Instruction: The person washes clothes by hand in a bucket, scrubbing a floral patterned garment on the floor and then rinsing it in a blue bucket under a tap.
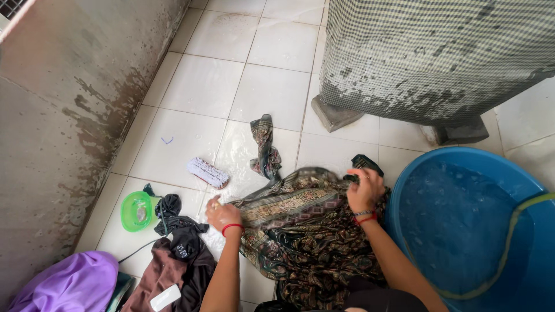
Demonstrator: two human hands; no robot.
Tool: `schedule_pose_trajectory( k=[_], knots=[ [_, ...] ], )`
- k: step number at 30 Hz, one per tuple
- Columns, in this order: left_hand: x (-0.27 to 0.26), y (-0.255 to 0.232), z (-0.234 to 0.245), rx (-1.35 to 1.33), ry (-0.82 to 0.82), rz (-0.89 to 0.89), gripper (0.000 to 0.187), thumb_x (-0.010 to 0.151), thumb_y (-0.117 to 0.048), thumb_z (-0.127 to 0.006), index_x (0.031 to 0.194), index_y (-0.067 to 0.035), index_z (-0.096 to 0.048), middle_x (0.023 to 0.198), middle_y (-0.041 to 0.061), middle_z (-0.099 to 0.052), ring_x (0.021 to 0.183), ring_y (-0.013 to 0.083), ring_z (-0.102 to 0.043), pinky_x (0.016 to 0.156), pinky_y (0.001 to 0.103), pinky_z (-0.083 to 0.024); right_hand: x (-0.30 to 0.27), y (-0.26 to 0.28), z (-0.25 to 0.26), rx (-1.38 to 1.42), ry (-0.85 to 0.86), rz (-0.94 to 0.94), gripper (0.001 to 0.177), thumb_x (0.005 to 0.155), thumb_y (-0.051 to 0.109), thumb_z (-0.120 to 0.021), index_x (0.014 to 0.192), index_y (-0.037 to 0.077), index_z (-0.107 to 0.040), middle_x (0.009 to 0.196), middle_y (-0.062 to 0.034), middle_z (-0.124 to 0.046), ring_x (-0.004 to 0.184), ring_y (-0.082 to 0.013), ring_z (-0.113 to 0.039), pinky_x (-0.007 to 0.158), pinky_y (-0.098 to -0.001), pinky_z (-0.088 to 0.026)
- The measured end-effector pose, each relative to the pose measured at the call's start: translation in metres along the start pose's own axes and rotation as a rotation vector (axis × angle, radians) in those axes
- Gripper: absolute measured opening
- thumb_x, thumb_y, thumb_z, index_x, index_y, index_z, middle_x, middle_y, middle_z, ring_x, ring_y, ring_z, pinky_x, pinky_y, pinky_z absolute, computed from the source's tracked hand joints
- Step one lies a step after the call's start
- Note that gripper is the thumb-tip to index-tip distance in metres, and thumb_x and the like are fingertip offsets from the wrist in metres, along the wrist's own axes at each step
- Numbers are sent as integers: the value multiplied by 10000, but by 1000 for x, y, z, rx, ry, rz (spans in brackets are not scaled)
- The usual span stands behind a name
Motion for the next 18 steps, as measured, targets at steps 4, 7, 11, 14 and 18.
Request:
schedule_pose_trajectory(
  k=[4, 7, 11, 14, 18],
  knots=[
    [-17, -79, -27, -166, 447, -351, 294, 911, -192, -649, 1198, -137, -677, 1204, 141, -691, 1023, 366, -675, 940, 479, -509, 20, 71, -90, 407, 208, 327, 316, 941, 135, -698, 1251, 190, -729, 1278, -3, -689, 1214, -258, -660, 1049, -393, -534],
    [-38, -112, -60, -220, 672, -272, 345, 949, -297, -624, 1249, -128, -645, 1310, 140, -647, 1009, 396, -667, 863, 507, -527, 10, 101, -150, 361, 525, 272, 486, 925, 293, -716, 1352, 100, -588, 1462, -142, -555, 961, -273, -682, 880, -369, -546],
    [-61, -103, -142, 53, 1265, -213, 535, 975, -523, -639, 1369, -162, -609, 1237, 142, -719, 1128, 286, -685, 1013, 419, -517, -19, 93, -203, 146, 997, 228, 646, 943, 449, -691, 1473, 169, -451, 1360, -131, -560, 999, -254, -643, 727, -364, -572],
    [1, -98, -183, 2, 1235, -267, 397, 974, -439, -566, 1295, -287, -744, 1207, 159, -764, 1105, 283, -731, 1031, 381, -535, 19, 60, -212, 118, 967, 39, 278, 974, 262, -589, 1163, 172, -771, 1037, -96, -791, 878, -258, -729, 731, -379, -587],
    [157, -92, -156, -378, 567, -56, 482, 1053, -524, -557, 1237, -123, -751, 1116, 199, -774, 1022, 366, -744, 940, 470, -568, 152, -4, -142, 554, 364, -319, 231, 980, 111, -630, 1192, 96, -724, 929, -209, -760, 760, -256, -722, 720, -375, -562]
  ],
)
Point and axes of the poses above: each hand's wrist, its own x-axis towards the middle knuckle, its own z-axis out of the back of the hand, y = z × x, the point moved 8 cm from there along x, towards the middle knuckle
